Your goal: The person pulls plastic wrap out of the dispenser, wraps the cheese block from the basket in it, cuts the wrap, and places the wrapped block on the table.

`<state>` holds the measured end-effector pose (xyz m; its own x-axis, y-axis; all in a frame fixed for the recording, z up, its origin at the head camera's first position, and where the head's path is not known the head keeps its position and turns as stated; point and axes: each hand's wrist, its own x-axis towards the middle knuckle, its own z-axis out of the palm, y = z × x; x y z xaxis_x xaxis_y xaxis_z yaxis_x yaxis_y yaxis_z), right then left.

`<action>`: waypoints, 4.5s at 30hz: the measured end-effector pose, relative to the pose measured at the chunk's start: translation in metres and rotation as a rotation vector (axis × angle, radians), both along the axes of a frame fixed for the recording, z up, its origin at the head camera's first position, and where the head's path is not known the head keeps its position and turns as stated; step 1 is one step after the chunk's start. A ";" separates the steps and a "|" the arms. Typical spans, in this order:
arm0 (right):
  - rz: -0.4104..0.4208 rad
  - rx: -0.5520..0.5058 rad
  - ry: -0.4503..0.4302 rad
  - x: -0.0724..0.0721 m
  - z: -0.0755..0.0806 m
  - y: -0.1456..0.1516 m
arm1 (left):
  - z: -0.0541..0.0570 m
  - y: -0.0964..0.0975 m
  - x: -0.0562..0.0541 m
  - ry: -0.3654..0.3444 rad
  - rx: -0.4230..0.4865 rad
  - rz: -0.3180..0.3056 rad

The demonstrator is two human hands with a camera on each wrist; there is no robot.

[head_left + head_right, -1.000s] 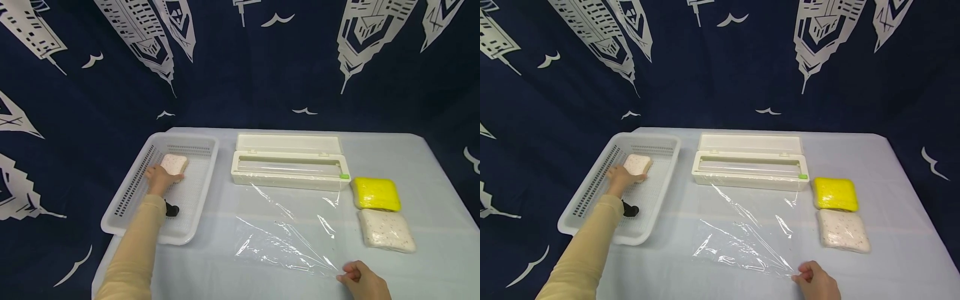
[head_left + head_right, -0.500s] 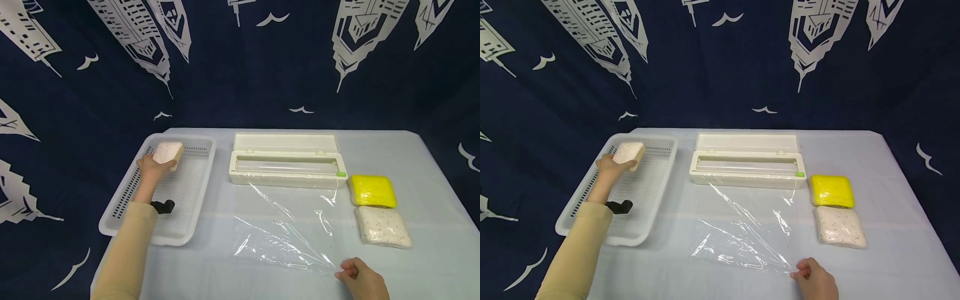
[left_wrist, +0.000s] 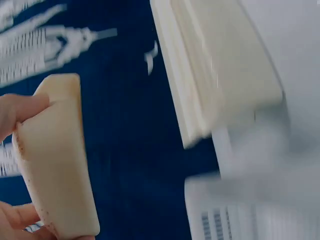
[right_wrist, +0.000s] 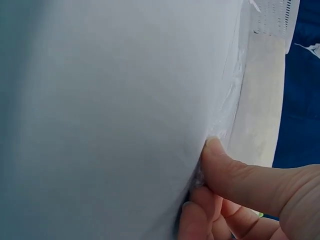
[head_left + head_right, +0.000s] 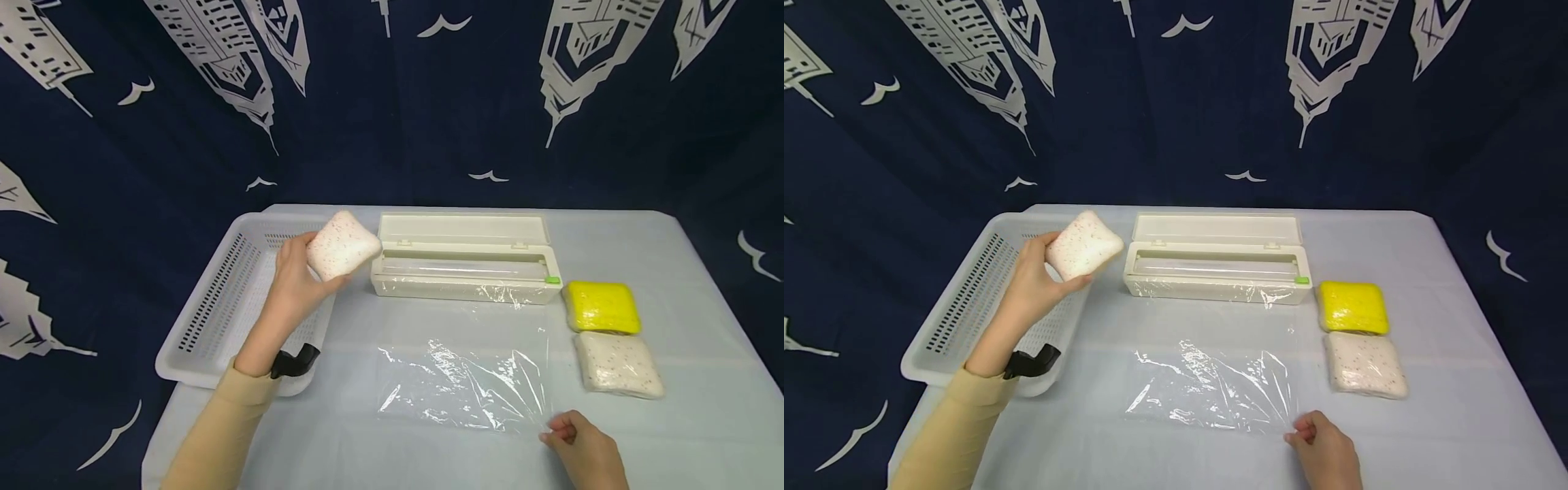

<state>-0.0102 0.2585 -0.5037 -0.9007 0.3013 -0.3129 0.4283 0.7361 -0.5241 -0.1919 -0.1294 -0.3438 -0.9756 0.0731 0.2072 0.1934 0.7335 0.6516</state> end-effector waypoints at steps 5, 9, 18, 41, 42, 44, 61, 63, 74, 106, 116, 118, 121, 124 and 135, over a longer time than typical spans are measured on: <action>0.021 0.013 -0.002 -0.002 0.001 -0.001 | -0.015 0.031 0.015 -0.015 -0.034 -0.186; 0.029 0.018 0.000 -0.003 0.001 0.000 | -0.032 0.055 0.022 -0.064 -0.060 -0.326; 0.043 0.018 0.005 -0.005 0.004 0.000 | -0.075 0.096 0.036 -0.226 -0.143 -0.596; 0.076 0.001 -0.008 -0.007 0.003 0.003 | -0.138 0.121 0.048 -0.303 -0.129 -0.633; 0.077 0.001 -0.012 -0.006 0.003 0.003 | -0.139 0.121 0.047 -0.302 -0.133 -0.632; 0.081 -0.005 -0.021 -0.006 0.003 0.002 | -0.143 0.121 0.047 -0.301 -0.148 -0.632; 0.105 0.031 0.028 -0.006 0.011 0.000 | -0.128 0.079 0.064 -0.243 -0.114 -0.559; 0.117 0.041 0.057 -0.003 0.013 -0.001 | -0.128 0.065 0.068 -0.249 -0.132 -0.554; 0.325 0.195 0.323 0.006 0.008 0.003 | -0.158 0.026 0.097 -0.278 -0.185 -0.542; 0.474 0.323 0.846 -0.007 0.000 0.013 | -0.144 0.029 0.098 0.024 -0.113 -0.378; 0.484 0.375 0.746 -0.028 0.012 0.012 | -0.145 0.033 0.086 -0.103 -0.075 -0.375; 0.492 0.383 0.720 -0.032 0.014 0.010 | -0.145 0.033 0.084 -0.096 -0.089 -0.380; 0.502 0.365 0.681 -0.037 0.019 0.009 | -0.144 0.034 0.082 -0.085 -0.107 -0.380; 0.475 0.257 0.607 -0.040 0.024 0.008 | -0.143 0.035 0.080 -0.083 -0.120 -0.377; 0.331 0.090 0.473 -0.039 0.026 0.007 | -0.147 0.034 0.074 -0.197 -0.064 -0.382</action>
